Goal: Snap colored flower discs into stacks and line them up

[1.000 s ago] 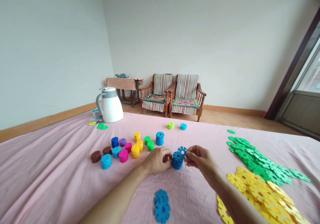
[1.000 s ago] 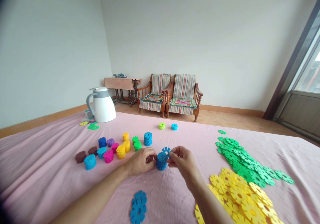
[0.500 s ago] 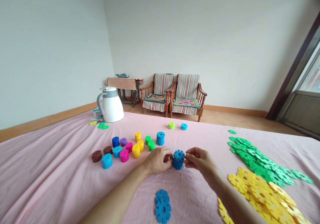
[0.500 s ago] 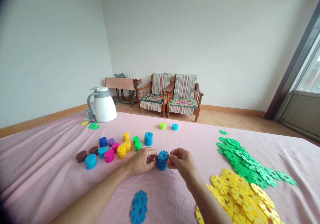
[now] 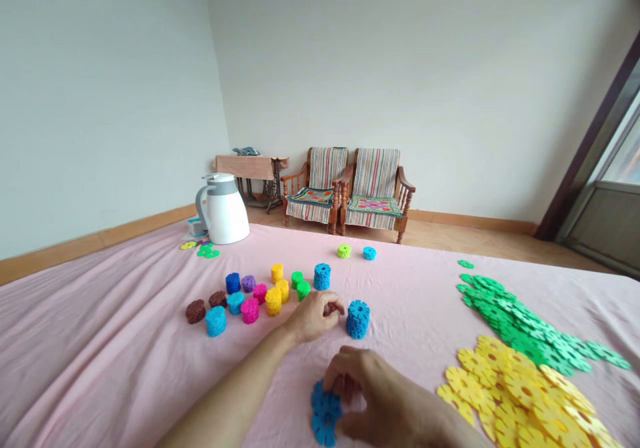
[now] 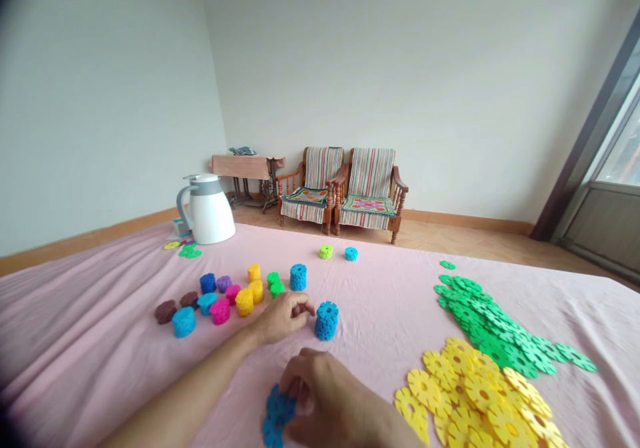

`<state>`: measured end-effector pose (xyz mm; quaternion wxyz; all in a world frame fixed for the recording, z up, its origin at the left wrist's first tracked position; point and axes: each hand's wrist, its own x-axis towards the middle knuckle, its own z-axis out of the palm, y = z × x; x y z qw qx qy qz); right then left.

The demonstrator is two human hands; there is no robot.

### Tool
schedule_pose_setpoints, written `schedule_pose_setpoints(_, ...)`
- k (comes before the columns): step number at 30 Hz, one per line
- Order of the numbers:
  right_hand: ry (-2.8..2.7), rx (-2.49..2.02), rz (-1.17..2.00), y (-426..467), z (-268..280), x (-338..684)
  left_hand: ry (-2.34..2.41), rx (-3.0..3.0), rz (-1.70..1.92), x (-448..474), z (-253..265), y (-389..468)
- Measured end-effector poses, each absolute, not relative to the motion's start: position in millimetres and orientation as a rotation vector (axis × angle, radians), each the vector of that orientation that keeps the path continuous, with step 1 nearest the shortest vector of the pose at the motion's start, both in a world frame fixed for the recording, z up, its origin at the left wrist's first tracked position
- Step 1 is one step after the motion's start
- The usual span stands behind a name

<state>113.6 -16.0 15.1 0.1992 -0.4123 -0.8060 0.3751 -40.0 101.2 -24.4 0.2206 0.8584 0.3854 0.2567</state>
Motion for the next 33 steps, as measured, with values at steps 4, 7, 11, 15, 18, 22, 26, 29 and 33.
schedule_pose_setpoints(4, -2.439, -1.158, 1.051, -21.8, 21.8, 104.7, 1.06, 2.39, 0.722, -39.6, -24.3, 100.5)
schedule_pose_setpoints(7, -2.445, -1.197, 1.043, -21.6, 25.5, 101.8, 1.053, 2.395, 0.723, -39.3, -22.8, 99.5)
schedule_pose_setpoints(11, -2.328, -1.218, 1.127, -21.1, 20.0, 102.1, 1.049, 2.397, 0.721, -39.3, -22.2, 99.2)
schedule_pose_setpoints(15, -1.945, -1.135, 1.221, -5.7, 8.4, 109.7, 1.049, 2.409, 0.701, -39.7, -21.0, 98.5)
schedule_pose_setpoints(18, -1.538, -1.176, 1.124, 16.4, 2.2, 120.8, 1.041, 2.425, 0.678, -39.8, -18.7, 97.4)
schedule_pose_setpoints(22, -1.235, -1.207, 1.011, 40.5, -5.5, 135.9, 1.039, 2.441, 0.671, -38.9, -16.3, 96.4)
schedule_pose_setpoints(26, -1.15, -1.223, 0.998, 47.9, -11.1, 142.0, 1.047, 2.449, 0.673, -38.0, -16.5, 96.5)
schedule_pose_setpoints(29, -1.133, -1.243, 1.003, 48.5, -12.8, 143.1, 1.048, 2.452, 0.688, -37.9, -17.3, 96.7)
schedule_pose_setpoints(33, -1.121, -1.25, 1.013, 49.0, -13.9, 145.4, 1.055, 2.442, 0.688, -38.1, -17.2, 96.4)
